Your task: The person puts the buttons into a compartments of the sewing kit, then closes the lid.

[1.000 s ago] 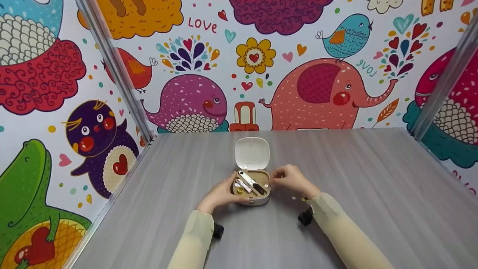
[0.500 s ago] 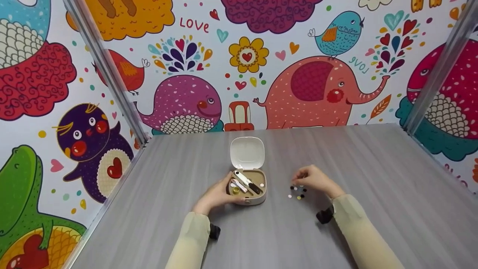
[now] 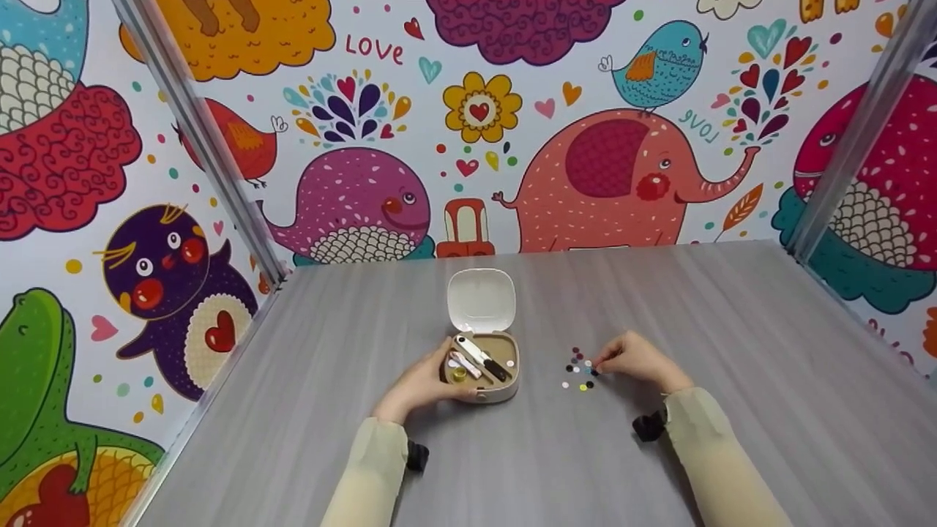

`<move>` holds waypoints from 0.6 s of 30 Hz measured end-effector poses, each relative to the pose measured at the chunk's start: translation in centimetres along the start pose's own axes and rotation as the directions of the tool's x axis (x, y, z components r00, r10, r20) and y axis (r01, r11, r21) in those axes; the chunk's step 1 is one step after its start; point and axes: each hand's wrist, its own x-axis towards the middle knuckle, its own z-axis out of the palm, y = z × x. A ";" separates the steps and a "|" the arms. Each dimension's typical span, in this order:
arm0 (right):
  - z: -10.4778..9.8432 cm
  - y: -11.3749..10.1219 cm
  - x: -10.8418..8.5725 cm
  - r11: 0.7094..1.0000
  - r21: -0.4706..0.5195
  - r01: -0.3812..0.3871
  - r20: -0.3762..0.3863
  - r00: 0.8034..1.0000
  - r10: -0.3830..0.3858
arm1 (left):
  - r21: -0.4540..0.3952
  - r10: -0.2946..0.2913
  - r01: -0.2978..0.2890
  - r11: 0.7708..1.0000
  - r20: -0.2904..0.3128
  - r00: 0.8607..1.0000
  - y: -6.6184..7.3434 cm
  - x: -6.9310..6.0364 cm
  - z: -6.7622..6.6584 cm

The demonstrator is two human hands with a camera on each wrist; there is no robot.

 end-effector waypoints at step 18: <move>0.8 0.0 -0.2 0.996 -0.084 -0.029 -0.030 0.999 0.027 | -0.012 0.007 -0.007 1.000 0.003 1.000 0.1 -0.1 0.0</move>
